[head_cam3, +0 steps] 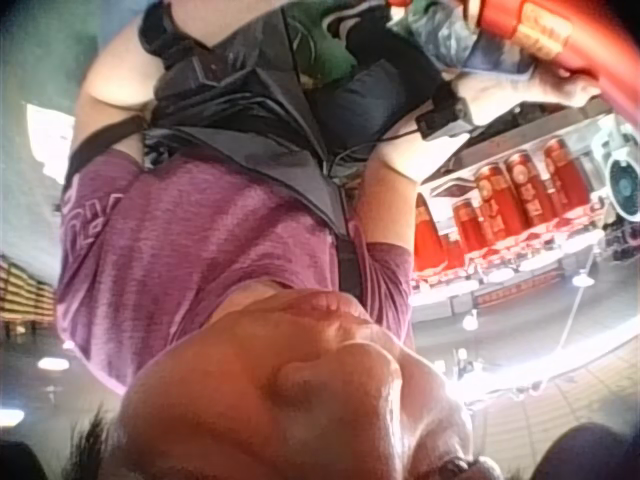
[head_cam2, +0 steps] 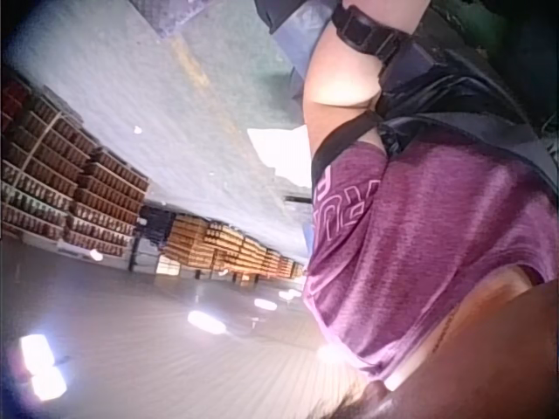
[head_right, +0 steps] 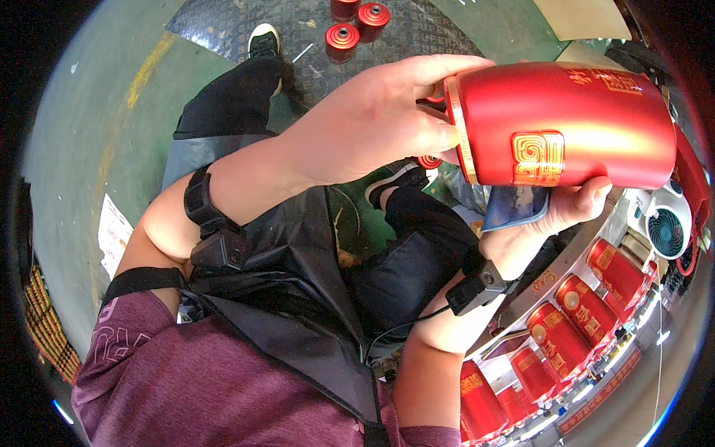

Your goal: The person is wiping down red metal canisters or fire extinguisher-like containers with a blue cloth.

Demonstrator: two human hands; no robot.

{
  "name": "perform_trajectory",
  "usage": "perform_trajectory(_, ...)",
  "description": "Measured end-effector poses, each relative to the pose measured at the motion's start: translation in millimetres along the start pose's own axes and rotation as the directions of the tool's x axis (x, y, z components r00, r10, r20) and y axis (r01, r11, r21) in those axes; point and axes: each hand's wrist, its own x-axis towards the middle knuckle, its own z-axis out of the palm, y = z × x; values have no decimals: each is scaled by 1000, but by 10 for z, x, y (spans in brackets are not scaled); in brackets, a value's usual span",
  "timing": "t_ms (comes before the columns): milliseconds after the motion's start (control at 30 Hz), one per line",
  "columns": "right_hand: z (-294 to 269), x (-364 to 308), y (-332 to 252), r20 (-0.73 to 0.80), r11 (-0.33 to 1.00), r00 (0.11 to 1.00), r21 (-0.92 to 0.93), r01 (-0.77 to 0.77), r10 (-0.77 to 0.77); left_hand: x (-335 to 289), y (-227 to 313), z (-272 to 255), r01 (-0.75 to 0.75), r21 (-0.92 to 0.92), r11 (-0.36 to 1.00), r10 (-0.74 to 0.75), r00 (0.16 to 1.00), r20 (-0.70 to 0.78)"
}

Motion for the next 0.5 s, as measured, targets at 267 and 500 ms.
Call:
perform_trajectory(267, 11, -4, 10, 23, 1000, 1000, 28, 6, -7, 7, -34, -9, -4, 7, 1000, 4, 1000, -6)
perform_trajectory(500, 4, -7, 9, -3, 999, 1000, 36, -8, 8, -1, -32, -24, 2, 20, 1000, -2, 1000, -15)
